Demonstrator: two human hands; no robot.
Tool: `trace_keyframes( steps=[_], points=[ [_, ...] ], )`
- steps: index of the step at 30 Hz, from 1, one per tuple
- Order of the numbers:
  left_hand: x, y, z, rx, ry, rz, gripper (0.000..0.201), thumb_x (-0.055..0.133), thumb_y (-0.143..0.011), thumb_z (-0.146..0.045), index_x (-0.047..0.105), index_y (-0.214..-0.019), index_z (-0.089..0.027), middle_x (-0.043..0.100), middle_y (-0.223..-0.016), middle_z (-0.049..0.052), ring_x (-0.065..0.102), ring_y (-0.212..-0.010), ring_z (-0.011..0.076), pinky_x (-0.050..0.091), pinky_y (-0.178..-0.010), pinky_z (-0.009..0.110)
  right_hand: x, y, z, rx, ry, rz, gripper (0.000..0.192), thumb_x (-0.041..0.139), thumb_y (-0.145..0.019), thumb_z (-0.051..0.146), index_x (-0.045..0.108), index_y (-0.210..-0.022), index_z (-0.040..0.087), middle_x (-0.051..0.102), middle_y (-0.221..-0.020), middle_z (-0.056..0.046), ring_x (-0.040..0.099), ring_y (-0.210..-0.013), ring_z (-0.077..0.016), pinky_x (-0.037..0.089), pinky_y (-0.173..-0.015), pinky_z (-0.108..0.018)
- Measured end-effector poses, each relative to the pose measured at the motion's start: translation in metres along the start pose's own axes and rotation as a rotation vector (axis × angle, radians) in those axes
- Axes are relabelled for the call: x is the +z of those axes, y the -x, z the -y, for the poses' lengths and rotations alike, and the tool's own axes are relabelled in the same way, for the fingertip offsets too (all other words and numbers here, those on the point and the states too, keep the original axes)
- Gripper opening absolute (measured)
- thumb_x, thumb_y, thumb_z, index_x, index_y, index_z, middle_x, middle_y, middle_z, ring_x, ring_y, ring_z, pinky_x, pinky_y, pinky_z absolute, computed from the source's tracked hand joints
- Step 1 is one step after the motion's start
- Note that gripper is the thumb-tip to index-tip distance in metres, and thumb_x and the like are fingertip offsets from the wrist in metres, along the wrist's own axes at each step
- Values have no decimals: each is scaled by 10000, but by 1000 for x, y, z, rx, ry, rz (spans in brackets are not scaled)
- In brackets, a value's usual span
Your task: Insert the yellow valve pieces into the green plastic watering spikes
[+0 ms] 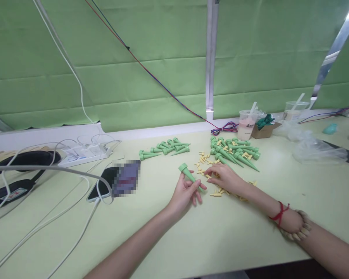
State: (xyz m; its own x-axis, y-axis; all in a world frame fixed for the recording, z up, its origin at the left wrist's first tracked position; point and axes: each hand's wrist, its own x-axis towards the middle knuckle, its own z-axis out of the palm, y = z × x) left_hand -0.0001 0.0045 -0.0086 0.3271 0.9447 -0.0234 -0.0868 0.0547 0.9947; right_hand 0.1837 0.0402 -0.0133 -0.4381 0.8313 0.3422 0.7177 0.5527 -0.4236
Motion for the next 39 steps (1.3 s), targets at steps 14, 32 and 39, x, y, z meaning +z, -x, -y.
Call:
trace_keyframes(
  steps=[14, 32, 39],
  points=[
    [0, 2, -2, -26, 44, -16, 446, 456, -788, -520, 466, -1035, -149, 630, -696, 48, 622, -470, 147, 401, -338, 180, -10, -2, 19, 275, -609, -202, 273, 566, -751, 412, 618, -894, 186, 636, -816, -45, 632, -645, -164, 490, -593, -287],
    [0, 5, -5, -38, 143, 138, 442, 515, -803, -422, 494, -1138, -134, 676, -913, 151, 679, -715, 235, 507, -429, 218, -16, 2, 39, 89, -712, -216, 255, 587, -757, 400, 695, -875, 201, 643, -994, -83, 594, -926, -199, 491, -782, -333],
    [0, 6, -4, -24, 129, 129, 406, 536, -783, -435, 506, -1063, -143, 682, -893, 146, 679, -708, 243, 508, -423, 221, -21, 5, 45, 175, -623, -225, 239, 590, -748, 396, 707, -876, 232, 681, -963, -61, 605, -899, -210, 487, -757, -336]
  ],
)
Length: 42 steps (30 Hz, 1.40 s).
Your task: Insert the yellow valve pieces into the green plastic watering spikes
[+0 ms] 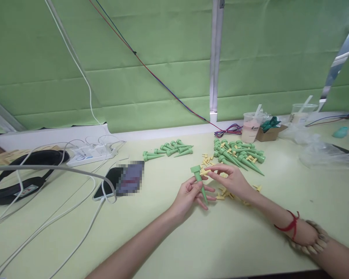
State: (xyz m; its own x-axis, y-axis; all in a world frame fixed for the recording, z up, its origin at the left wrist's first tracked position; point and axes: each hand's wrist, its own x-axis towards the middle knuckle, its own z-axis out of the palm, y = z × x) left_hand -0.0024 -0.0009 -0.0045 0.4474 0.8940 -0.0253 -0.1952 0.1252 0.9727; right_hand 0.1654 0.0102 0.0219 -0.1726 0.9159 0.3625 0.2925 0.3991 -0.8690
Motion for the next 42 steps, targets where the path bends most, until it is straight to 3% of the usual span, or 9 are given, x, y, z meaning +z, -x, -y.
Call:
trace_keyframes(
  steps=[9, 16, 23, 27, 31, 36, 39, 42],
  points=[
    [-2, 2, -1, 32, -88, 20, 378, 527, -774, -459, 503, -1000, -157, 664, -759, 90, 673, -651, 227, 489, -395, 217, -1, -1, -4, -87, 83, -24, 189, 599, -743, 357, 719, -825, 235, 702, -882, -53, 614, -794, -196, 489, -639, -303],
    [1, 4, 0, 32, -103, 39, 329, 509, -792, -420, 488, -1002, -168, 546, -565, -10, 617, -473, 166, 425, -316, 189, -5, -2, -18, -403, 319, 49, 264, 455, -850, 303, 705, -836, 220, 685, -781, -66, 583, -701, -185, 466, -673, -334],
    [2, 5, 3, 51, -150, -13, 273, 533, -778, -385, 516, -912, -148, 539, -607, 0, 594, -483, 136, 410, -295, 171, 0, 4, -16, -504, 410, 90, 331, 378, -881, 268, 686, -781, 203, 632, -651, -58, 510, -611, -159, 417, -610, -298],
    [1, 7, 2, 84, -276, -51, 237, 510, -789, -381, 509, -793, -144, 552, -603, 11, 575, -479, 118, 369, -287, 152, 2, 6, -10, -400, 347, 96, 356, 406, -865, 300, 649, -629, 194, 579, -568, -45, 494, -580, -150, 392, -572, -276],
    [-3, 9, -1, 122, -433, -73, 209, 475, -815, -346, 500, -730, -157, 563, -574, 1, 481, -394, 72, 332, -301, 155, 0, 5, -7, -101, 101, 214, 416, 452, -831, 400, 553, -501, 167, 513, -501, -9, 435, -483, -106, 311, -454, -235],
    [-10, 8, -2, 165, -560, -46, 225, 427, -844, -321, 547, -764, -150, 565, -584, -9, 373, -334, 35, 322, -330, 171, 1, 3, -9, 149, -183, 361, 422, 481, -793, 489, 578, -577, 139, 476, -490, 17, 352, -426, -67, 262, -427, -219],
    [-8, 6, -2, 156, -500, -39, 235, 436, -838, -346, 546, -780, -147, 554, -603, -4, 425, -360, 45, 326, -322, 165, 4, 4, -8, 167, -180, 371, 419, 456, -806, 500, 560, -611, 143, 469, -506, 21, 363, -428, -68, 276, -426, -216],
    [2, 4, -3, 89, -285, -22, 270, 455, -817, -414, 516, -867, -156, 512, -617, -13, 526, -414, 85, 306, -283, 157, 5, 4, -4, 8, 12, 250, 414, 361, -873, 448, 487, -592, 171, 479, -545, 12, 420, -494, -92, 341, -482, -223]
  ],
)
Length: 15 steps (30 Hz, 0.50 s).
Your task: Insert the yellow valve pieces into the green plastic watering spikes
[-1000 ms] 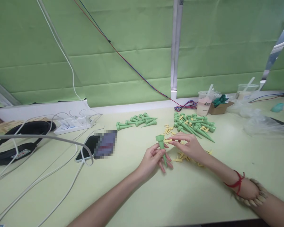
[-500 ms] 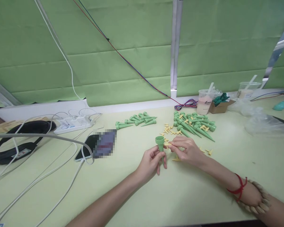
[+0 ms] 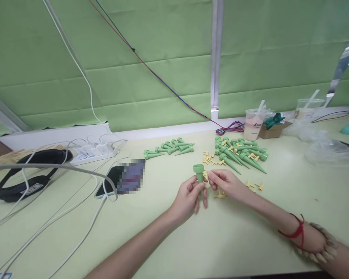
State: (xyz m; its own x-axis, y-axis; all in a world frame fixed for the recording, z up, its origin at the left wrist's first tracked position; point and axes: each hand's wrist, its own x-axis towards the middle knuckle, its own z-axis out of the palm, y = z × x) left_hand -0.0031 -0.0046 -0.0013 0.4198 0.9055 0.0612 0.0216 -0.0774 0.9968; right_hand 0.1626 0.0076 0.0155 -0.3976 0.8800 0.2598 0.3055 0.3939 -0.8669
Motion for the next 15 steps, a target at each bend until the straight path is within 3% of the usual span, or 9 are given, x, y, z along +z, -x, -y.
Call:
trace_keyframes(
  steps=[4, 8, 11, 15],
  points=[
    [8, -1, -7, -66, 194, -28, 317, 493, -787, -465, 494, -885, -163, 455, -562, -56, 472, -345, 54, 279, -287, 148, -6, -1, 1, -284, 440, -156, 242, 373, -901, 310, 523, -761, 181, 566, -735, -33, 506, -686, -137, 390, -634, -252],
    [8, 3, -7, -86, 175, -47, 328, 500, -779, -474, 503, -875, -160, 449, -532, -61, 463, -329, 57, 250, -271, 144, -8, -2, -8, -459, 692, -165, 261, 329, -914, 245, 501, -730, 177, 509, -700, -38, 457, -615, -137, 355, -575, -249],
    [9, 7, -4, -83, 128, -44, 305, 480, -799, -454, 499, -892, -164, 461, -542, -54, 477, -344, 67, 249, -265, 143, -3, 1, -11, -463, 663, -181, 265, 321, -910, 211, 478, -699, 178, 472, -676, -25, 427, -590, -127, 341, -560, -240],
    [11, 10, -3, -46, 24, -59, 277, 450, -826, -418, 502, -899, -156, 479, -569, -40, 480, -355, 70, 231, -271, 155, 4, 6, 0, -326, 433, -144, 260, 342, -901, 193, 473, -676, 183, 468, -655, -4, 446, -618, -118, 343, -594, -235]
  ],
)
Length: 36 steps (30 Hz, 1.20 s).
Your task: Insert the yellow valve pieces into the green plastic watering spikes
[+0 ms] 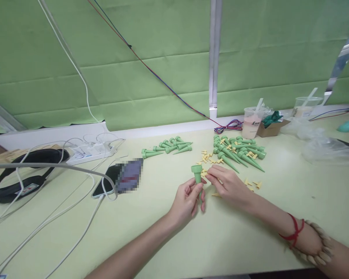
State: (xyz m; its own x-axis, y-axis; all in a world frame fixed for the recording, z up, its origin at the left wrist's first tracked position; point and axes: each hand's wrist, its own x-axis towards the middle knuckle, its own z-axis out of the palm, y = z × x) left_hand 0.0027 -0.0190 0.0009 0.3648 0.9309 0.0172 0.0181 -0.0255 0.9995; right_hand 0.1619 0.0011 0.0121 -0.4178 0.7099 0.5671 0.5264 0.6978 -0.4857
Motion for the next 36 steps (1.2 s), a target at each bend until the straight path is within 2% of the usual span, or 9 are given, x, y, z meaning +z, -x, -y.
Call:
trace_keyframes(
  steps=[5, 9, 12, 15, 19, 21, 25, 29, 36],
  points=[
    [-2, 0, 0, 137, -176, -46, 223, 415, -860, -338, 525, -895, -148, 505, -567, -32, 480, -422, 63, 355, -430, 185, -2, -2, 9, 317, -432, 84, 316, 389, -879, 328, 439, -602, 185, 479, -543, 17, 445, -538, -114, 334, -548, -250],
    [-6, -1, 4, 198, -335, -54, 208, 433, -849, -305, 529, -757, -144, 540, -561, -10, 495, -482, 85, 378, -505, 211, 9, -2, 6, 619, -1036, 182, 371, 438, -824, 430, 338, -559, 190, 323, -494, 68, 429, -453, -87, 374, -524, -244],
    [-3, -1, 2, 184, -344, -24, 212, 452, -837, -305, 524, -718, -145, 577, -588, 5, 484, -465, 79, 372, -473, 202, 17, -2, 6, 780, -1237, 133, 392, 450, -803, 442, 277, -549, 199, 216, -491, 90, 370, -410, -68, 390, -507, -239],
    [3, -1, -6, 129, -192, -29, 235, 432, -845, -353, 517, -766, -149, 556, -587, -8, 470, -397, 65, 339, -381, 183, 15, -4, 7, 674, -1070, 130, 421, 363, -842, 498, 290, -553, 201, 240, -481, 81, 374, -414, -80, 377, -496, -243],
    [7, -1, -13, 23, -15, -50, 286, 441, -829, -420, 518, -891, -152, 474, -529, -49, 442, -307, 64, 233, -267, 163, -2, -5, 2, 282, -393, 27, 331, 335, -893, 421, 452, -687, 191, 445, -568, 30, 426, -511, -107, 341, -522, -244],
    [6, 0, -12, -2, 23, -47, 310, 451, -821, -433, 526, -911, -146, 473, -533, -49, 460, -308, 67, 233, -259, 158, -9, -6, -4, 78, -88, 36, 239, 362, -902, 331, 492, -758, 190, 511, -679, -1, 456, -594, -119, 345, -564, -247],
    [3, 1, -8, -18, 30, -38, 326, 451, -817, -450, 537, -893, -145, 486, -546, -42, 472, -313, 64, 235, -261, 153, -9, -6, -15, -204, 245, 70, 257, 339, -916, 245, 513, -741, 175, 507, -703, -33, 465, -647, -140, 345, -586, -253],
    [4, 2, -7, 5, -23, -33, 310, 452, -818, -442, 523, -904, -153, 481, -541, -45, 453, -321, 60, 233, -275, 159, -2, -3, -15, -205, 228, 3, 267, 329, -910, 205, 501, -710, 165, 485, -677, -36, 454, -638, -141, 350, -585, -250],
    [-2, 2, -8, 73, -193, -9, 248, 427, -842, -378, 491, -767, -151, 468, -529, -37, 426, -375, 53, 289, -372, 178, -5, -4, -1, 156, -190, 134, 262, 390, -883, 264, 496, -659, 178, 494, -651, -1, 443, -609, -119, 325, -567, -241]
  ],
)
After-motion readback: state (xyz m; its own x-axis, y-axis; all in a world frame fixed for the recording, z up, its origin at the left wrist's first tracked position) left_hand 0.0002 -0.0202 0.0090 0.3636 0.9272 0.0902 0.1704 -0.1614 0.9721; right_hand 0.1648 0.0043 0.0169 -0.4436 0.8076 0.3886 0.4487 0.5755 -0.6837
